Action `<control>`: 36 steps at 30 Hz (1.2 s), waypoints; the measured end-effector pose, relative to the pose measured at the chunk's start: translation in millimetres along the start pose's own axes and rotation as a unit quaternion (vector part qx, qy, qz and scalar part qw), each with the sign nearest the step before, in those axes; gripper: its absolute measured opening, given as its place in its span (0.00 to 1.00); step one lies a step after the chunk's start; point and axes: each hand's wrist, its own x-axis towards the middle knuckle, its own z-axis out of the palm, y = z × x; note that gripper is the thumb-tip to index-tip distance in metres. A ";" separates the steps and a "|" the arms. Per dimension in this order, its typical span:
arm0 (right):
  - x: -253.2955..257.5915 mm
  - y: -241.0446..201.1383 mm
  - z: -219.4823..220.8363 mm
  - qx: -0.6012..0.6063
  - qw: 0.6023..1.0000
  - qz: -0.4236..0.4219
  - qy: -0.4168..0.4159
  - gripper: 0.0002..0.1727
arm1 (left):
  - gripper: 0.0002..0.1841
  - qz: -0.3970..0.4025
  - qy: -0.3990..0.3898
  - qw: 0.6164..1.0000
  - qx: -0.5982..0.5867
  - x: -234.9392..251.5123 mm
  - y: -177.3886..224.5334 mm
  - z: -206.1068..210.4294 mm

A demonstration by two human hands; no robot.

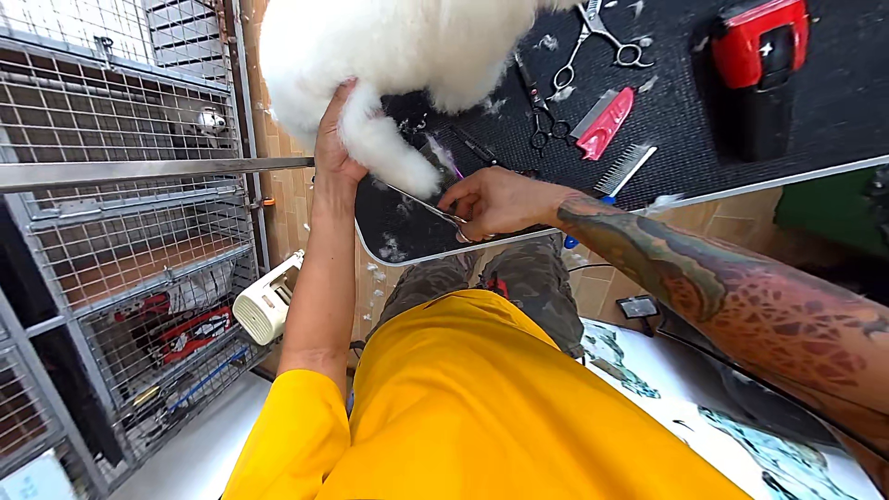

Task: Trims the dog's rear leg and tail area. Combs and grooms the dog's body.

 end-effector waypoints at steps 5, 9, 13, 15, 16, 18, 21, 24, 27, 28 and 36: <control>-0.2 2.1 1.7 0.017 1.000 0.002 -0.012 0.25 | 0.11 0.000 0.002 1.000 0.010 0.0 0.2 -0.7; 4.0 1.7 3.4 0.056 0.998 -0.002 -0.004 0.26 | 0.11 -0.004 0.004 1.000 0.016 -0.2 0.1 -1.4; 3.3 -2.0 3.0 0.051 0.999 0.016 -0.009 0.24 | 0.11 -0.003 0.000 1.000 0.011 -0.2 -0.4 -2.9; 2.0 -1.9 2.4 0.047 0.999 0.015 -0.012 0.24 | 0.12 -0.002 -0.003 1.000 0.009 0.3 0.1 -3.8; 1.8 -0.8 2.4 0.051 0.999 0.009 -0.012 0.24 | 0.12 -0.003 -0.006 1.000 0.008 0.5 0.3 -4.5; 2.6 0.9 2.5 0.068 0.998 -0.002 -0.011 0.24 | 0.11 -0.005 -0.013 1.000 0.008 1.3 0.2 -5.7; 5.5 1.4 2.1 0.081 0.997 0.001 -0.008 0.24 | 0.11 -0.005 -0.013 1.000 0.009 1.9 -0.3 -7.2; 4.3 -2.2 5.8 0.081 0.997 0.016 -0.013 0.23 | 0.11 -0.002 -0.009 1.000 0.012 1.9 0.3 -7.1; 0.2 2.9 10.4 0.031 0.999 -0.004 -0.019 0.23 | 0.11 -0.002 -0.013 1.000 0.009 3.0 0.6 -8.4; -2.6 8.5 11.5 0.005 1.000 -0.022 -0.018 0.23 | 0.11 -0.005 -0.018 1.000 0.008 3.0 0.9 -9.4; -92.7 72.6 -18.6 -0.078 0.969 0.024 0.234 0.16 | 0.08 0.000 0.016 0.995 0.098 8.3 7.7 -22.7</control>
